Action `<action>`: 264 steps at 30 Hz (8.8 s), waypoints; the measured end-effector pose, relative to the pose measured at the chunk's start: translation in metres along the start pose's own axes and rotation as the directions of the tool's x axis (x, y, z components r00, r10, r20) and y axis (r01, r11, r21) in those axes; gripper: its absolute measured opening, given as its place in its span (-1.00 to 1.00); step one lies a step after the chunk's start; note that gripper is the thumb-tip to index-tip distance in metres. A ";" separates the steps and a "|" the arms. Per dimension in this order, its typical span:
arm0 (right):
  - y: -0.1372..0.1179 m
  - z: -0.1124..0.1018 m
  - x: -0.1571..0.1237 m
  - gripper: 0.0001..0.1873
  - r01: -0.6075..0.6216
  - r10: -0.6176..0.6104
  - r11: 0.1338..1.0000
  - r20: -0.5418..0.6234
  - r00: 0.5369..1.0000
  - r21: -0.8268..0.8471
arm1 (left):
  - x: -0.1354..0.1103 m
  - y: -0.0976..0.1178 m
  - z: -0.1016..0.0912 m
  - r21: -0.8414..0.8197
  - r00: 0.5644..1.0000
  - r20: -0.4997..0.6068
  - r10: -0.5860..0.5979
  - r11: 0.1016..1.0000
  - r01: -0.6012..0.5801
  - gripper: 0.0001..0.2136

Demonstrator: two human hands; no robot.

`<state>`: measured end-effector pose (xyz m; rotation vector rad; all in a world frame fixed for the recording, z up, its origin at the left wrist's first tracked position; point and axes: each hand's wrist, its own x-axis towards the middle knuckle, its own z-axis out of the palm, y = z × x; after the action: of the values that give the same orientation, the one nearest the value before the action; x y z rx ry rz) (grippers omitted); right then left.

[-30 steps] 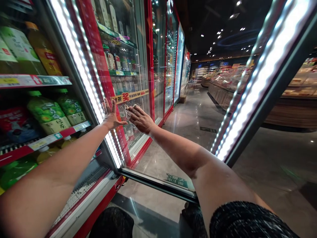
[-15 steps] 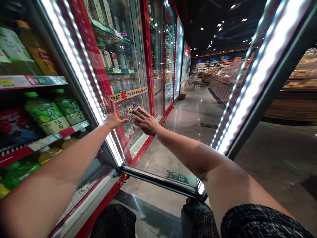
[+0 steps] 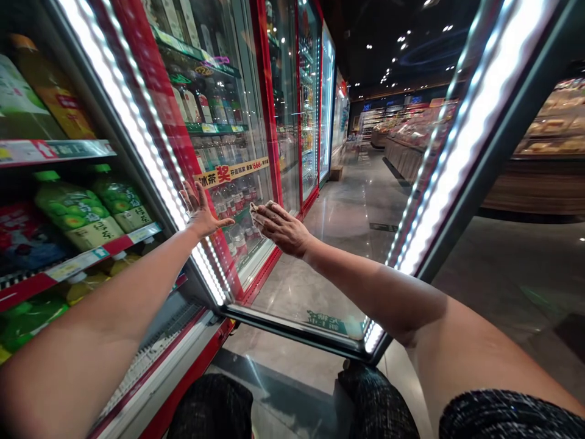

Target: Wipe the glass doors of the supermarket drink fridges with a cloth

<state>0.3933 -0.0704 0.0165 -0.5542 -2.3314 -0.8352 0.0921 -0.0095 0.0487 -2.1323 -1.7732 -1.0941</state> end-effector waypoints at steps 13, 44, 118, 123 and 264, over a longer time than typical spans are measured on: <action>-0.001 -0.018 -0.041 -0.36 -0.085 0.082 0.996 -0.075 0.994 -0.041 | -0.004 0.007 -0.004 -0.035 0.998 0.031 -0.048 0.998 0.049 0.38; 0.012 -0.065 -0.118 -0.34 -0.270 0.255 0.958 -0.138 0.957 -0.099 | -0.011 -0.002 0.008 0.049 1.000 0.008 0.002 0.999 -0.002 0.34; 0.040 -0.149 -0.171 -0.34 -0.527 0.352 0.584 -0.393 0.850 -0.617 | -0.024 -0.002 0.015 -0.022 1.000 0.012 -0.025 0.999 0.025 0.27; 0.023 -0.128 -0.182 -0.32 -0.540 0.398 0.582 -0.366 0.841 -0.608 | -0.026 0.001 0.014 -0.047 1.000 0.004 -0.018 0.999 0.018 0.23; -0.003 0.000 0.067 -0.46 -0.248 0.246 0.952 -0.031 0.969 -0.181 | -0.034 -0.049 0.031 0.049 0.977 0.015 0.214 0.975 -0.215 -0.17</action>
<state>0.3428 -0.0605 0.0592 -0.8997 -2.1317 -0.9345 0.0604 -0.0050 -0.0101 -2.2384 -1.5124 -0.9763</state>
